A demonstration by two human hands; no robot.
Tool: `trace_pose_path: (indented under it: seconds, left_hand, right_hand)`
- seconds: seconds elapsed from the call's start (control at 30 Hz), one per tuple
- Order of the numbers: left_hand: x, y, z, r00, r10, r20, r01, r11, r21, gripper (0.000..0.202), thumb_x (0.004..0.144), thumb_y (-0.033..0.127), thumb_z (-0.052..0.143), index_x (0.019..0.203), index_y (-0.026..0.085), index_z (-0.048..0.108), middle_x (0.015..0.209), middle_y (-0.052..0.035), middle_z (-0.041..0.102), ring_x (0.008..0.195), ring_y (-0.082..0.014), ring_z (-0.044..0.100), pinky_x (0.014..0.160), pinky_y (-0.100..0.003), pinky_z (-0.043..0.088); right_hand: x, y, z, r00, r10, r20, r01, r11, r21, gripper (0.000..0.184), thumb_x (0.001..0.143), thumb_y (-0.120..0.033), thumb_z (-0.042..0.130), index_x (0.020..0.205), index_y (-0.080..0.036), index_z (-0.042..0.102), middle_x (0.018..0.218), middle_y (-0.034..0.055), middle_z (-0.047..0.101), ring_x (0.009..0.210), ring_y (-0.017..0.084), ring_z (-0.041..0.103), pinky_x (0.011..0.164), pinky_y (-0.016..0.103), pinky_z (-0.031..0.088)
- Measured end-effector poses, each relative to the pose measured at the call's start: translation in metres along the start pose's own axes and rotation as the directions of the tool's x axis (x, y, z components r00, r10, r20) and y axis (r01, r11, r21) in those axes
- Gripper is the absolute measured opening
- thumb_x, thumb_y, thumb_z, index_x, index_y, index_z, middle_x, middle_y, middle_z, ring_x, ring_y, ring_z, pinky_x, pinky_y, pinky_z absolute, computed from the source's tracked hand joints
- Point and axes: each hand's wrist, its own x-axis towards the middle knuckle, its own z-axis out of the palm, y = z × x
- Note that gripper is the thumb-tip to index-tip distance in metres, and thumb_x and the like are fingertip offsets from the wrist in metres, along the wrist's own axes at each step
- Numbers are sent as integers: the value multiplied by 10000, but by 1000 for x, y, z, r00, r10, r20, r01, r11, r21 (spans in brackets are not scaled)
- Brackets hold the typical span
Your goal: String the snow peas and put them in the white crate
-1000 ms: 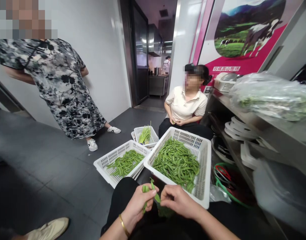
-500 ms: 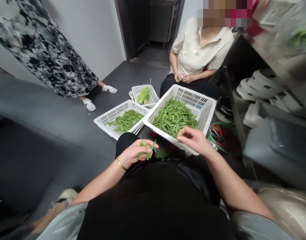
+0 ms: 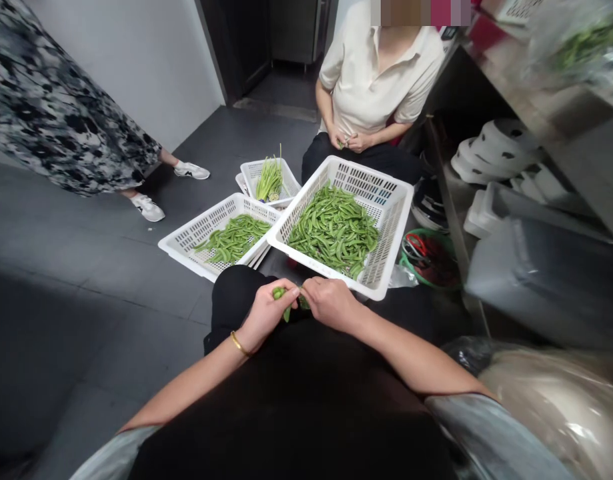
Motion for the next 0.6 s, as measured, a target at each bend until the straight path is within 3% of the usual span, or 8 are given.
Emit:
trace_pose_path:
  seconds: [0.1, 0.2, 0.27, 0.33, 0.4, 0.5, 0.6]
  left_hand:
    - [11, 1, -4, 983, 67, -173, -68, 998, 4, 200, 755, 329, 660, 717, 135, 628, 591, -7, 574, 502, -79, 458, 466, -182, 361]
    - [30, 1, -28, 961, -41, -275, -48, 950, -308, 191, 743, 316, 658, 743, 138, 590, 568, 8, 558, 449, -78, 463, 416, -181, 365]
    - [42, 0, -44, 972, -147, -181, 35, 858, -512, 168, 716, 273, 659, 745, 144, 555, 597, -4, 584, 498, -111, 540, 430, -196, 417]
    - [49, -2, -53, 975, -221, -30, 159, 782, -602, 169, 678, 203, 658, 792, 150, 544, 660, -22, 623, 577, -149, 602, 481, -236, 484]
    - [51, -3, -53, 967, -238, 91, 241, 742, -625, 220, 665, 152, 653, 858, 154, 548, 664, -13, 617, 574, -141, 597, 532, -278, 522]
    - [48, -2, -43, 960, -184, 210, 277, 723, -632, 152, 712, 150, 651, 819, 149, 543, 556, 43, 499, 469, -74, 481, 507, -245, 499]
    - [45, -1, -40, 948, -170, 267, 304, 725, -618, 173, 748, 181, 658, 692, 145, 499, 494, 71, 379, 402, -39, 359, 378, -150, 340]
  right_hand:
    - [-7, 7, -5, 993, 70, 90, -78, 993, 92, 275, 934, -238, 400, 788, -133, 608, 745, 70, 634, 646, 140, 563, 580, 243, 330]
    - [-13, 37, -20, 955, 8, 297, -85, 965, 249, 226, 894, -320, 506, 823, -162, 650, 748, 40, 662, 658, 137, 589, 598, 228, 358]
    - [-9, 68, -27, 909, 29, 415, -174, 933, 316, 254, 848, -412, 568, 908, -188, 672, 731, 12, 675, 643, 130, 599, 596, 215, 378]
    - [6, 100, -22, 877, 229, 422, -355, 901, 250, 316, 882, -441, 501, 935, -184, 678, 759, 22, 686, 675, 132, 614, 624, 214, 403]
    - [29, 127, -4, 806, 468, 362, -525, 848, 74, 338, 886, -401, 497, 834, -127, 686, 821, 100, 687, 801, 184, 625, 677, 245, 422]
    - [64, 149, 32, 745, 539, 394, -595, 804, 24, 247, 785, -331, 637, 739, -91, 677, 790, 142, 674, 839, 240, 623, 689, 289, 449]
    - [80, 158, 52, 738, 532, 416, -620, 777, 106, 133, 742, -248, 674, 695, -124, 664, 706, 89, 652, 809, 214, 622, 716, 287, 464]
